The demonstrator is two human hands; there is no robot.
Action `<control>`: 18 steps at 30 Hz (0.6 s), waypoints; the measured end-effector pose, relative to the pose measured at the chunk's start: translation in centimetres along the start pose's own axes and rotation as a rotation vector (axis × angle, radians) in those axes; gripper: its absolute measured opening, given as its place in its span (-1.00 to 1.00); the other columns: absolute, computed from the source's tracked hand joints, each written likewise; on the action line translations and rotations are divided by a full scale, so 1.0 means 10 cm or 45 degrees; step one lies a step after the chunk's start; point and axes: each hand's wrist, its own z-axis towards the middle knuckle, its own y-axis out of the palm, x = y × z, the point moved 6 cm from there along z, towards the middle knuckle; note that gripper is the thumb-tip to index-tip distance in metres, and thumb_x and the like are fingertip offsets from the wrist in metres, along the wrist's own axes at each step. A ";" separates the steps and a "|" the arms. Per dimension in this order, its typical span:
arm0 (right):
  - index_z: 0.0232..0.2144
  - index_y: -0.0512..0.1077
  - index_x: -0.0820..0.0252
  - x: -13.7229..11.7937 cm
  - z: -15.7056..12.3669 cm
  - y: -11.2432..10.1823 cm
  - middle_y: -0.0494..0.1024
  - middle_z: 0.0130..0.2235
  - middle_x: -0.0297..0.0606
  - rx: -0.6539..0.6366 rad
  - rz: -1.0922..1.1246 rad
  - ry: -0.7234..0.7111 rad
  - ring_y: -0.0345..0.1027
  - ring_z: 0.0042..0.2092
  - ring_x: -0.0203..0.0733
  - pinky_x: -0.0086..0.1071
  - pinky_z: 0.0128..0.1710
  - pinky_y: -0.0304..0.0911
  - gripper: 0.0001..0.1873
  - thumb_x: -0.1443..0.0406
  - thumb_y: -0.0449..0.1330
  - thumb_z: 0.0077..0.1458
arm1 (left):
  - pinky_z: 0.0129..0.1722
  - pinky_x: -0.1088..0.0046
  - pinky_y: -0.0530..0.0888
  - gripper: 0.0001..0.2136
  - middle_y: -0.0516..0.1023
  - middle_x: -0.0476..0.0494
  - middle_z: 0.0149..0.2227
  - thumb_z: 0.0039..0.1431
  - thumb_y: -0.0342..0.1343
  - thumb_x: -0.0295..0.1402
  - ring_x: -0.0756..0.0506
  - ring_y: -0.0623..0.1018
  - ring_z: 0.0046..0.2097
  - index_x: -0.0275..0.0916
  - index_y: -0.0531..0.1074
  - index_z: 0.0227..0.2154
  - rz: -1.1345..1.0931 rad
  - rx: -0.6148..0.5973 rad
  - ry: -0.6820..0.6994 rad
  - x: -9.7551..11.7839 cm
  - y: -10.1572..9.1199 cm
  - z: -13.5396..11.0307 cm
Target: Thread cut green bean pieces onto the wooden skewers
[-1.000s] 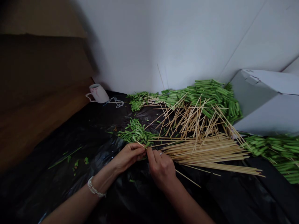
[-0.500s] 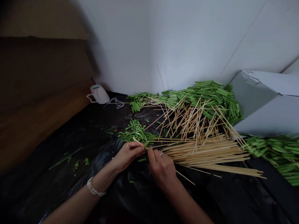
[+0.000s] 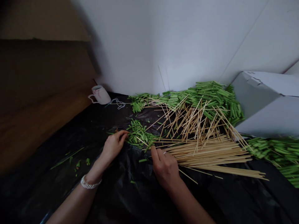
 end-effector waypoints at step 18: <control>-0.11 0.45 0.34 -0.03 -0.02 0.01 0.42 -0.51 -0.34 0.003 0.042 -0.020 0.19 -0.49 -0.28 -0.33 -0.45 -0.02 -0.71 0.49 0.00 0.20 | -0.14 0.32 0.32 -0.80 0.47 -0.10 -0.43 0.25 0.06 -0.29 -0.12 0.42 -0.28 -0.24 0.49 -0.43 0.482 0.041 0.405 0.00 0.25 0.07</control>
